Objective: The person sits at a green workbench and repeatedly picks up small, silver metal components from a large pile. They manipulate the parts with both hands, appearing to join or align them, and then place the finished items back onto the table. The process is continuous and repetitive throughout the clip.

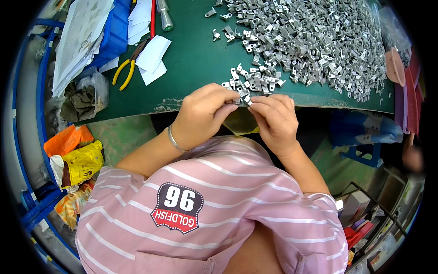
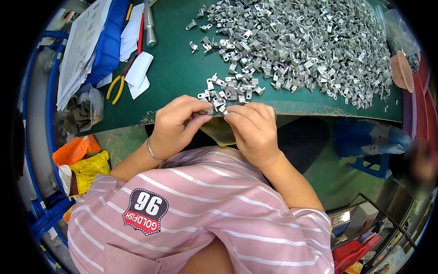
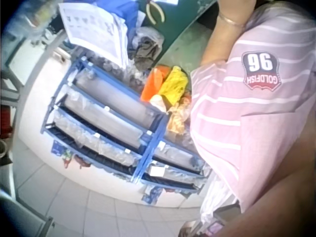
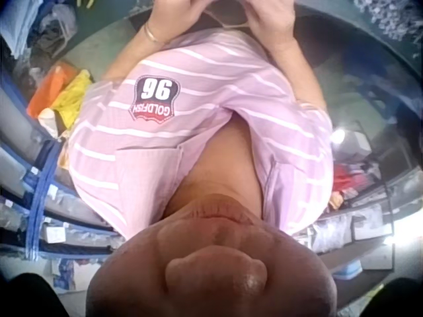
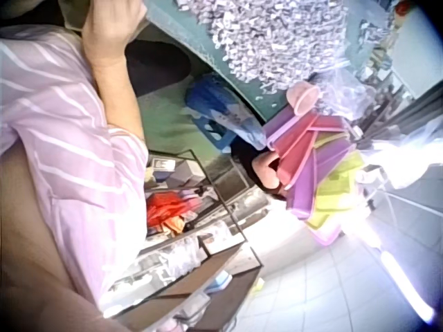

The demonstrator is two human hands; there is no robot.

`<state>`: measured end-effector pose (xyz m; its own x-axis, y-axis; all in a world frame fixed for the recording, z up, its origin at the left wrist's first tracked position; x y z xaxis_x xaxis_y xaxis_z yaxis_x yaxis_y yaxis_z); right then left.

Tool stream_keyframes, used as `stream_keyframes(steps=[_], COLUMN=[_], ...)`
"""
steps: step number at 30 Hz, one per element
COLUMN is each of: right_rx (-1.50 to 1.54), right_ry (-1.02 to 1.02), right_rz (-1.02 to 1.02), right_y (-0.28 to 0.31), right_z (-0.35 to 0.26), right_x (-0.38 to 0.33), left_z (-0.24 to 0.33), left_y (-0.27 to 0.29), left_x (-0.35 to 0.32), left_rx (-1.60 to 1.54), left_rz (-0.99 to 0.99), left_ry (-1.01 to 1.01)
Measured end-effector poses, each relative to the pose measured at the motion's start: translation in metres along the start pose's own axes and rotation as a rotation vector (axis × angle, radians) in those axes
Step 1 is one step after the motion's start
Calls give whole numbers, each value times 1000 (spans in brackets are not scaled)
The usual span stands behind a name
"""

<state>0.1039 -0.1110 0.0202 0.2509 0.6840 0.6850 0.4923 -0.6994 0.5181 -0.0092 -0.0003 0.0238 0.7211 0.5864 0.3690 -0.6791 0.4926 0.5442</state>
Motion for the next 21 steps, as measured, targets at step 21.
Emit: stream_keyframes(steps=[21], right_rx=[-135], right_ry=[-89], right_rz=[31], right_y=[10], right_z=[9], right_x=[9], left_z=[-1], left_y=[3], left_x=[11], left_rx=[137], left_rz=[39], left_ry=[-62])
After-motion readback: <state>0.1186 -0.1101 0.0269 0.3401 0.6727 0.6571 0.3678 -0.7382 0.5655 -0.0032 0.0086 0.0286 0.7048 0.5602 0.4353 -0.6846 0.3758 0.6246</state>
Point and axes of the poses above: each hand's wrist, its own x-axis towards the middle knuckle, its own y-axis out of the back of the hand, z = x × y, the point moved 9 cm from there along x, towards the middle knuckle, and after that the axes turned 8 degrees about z, right-handed, at the moved point
